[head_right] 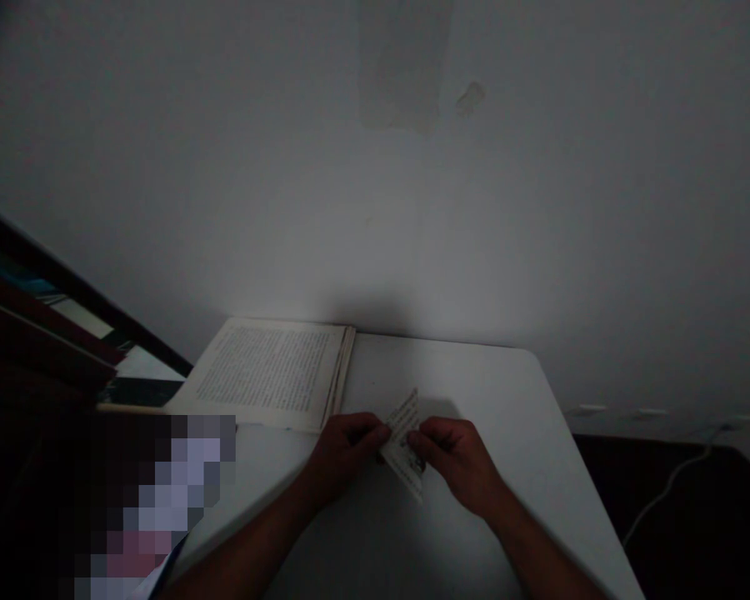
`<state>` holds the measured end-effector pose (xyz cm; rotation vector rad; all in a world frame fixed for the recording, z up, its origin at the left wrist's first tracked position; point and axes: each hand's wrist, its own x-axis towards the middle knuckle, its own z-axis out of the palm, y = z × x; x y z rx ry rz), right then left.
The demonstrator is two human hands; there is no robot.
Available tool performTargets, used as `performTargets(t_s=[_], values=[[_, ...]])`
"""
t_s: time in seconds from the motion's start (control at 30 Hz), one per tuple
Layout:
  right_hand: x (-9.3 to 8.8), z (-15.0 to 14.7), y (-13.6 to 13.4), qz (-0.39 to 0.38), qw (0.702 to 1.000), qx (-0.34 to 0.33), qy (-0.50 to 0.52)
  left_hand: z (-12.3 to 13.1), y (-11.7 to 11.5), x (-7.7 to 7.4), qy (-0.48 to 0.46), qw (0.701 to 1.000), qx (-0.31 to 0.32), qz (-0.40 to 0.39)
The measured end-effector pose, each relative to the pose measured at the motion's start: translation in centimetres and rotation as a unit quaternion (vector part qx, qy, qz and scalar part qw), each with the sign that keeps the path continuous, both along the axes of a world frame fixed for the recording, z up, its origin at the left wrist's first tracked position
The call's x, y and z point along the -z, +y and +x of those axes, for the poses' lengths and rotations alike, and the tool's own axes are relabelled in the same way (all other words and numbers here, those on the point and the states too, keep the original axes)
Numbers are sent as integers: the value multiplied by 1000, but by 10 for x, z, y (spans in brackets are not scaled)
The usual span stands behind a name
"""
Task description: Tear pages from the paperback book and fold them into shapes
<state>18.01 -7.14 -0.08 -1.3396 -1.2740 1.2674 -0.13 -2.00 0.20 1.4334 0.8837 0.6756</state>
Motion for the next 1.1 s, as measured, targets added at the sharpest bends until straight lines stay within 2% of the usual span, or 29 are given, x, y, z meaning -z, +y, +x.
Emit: performTargets(t_s=[0.7,1.1], values=[[2,1,0,-2,1000,-12,21,1,0,4,-7,1000,-2,5],[5,2,0,2,1000,-12,25,1,0,0,-7,1000,-3,-2]])
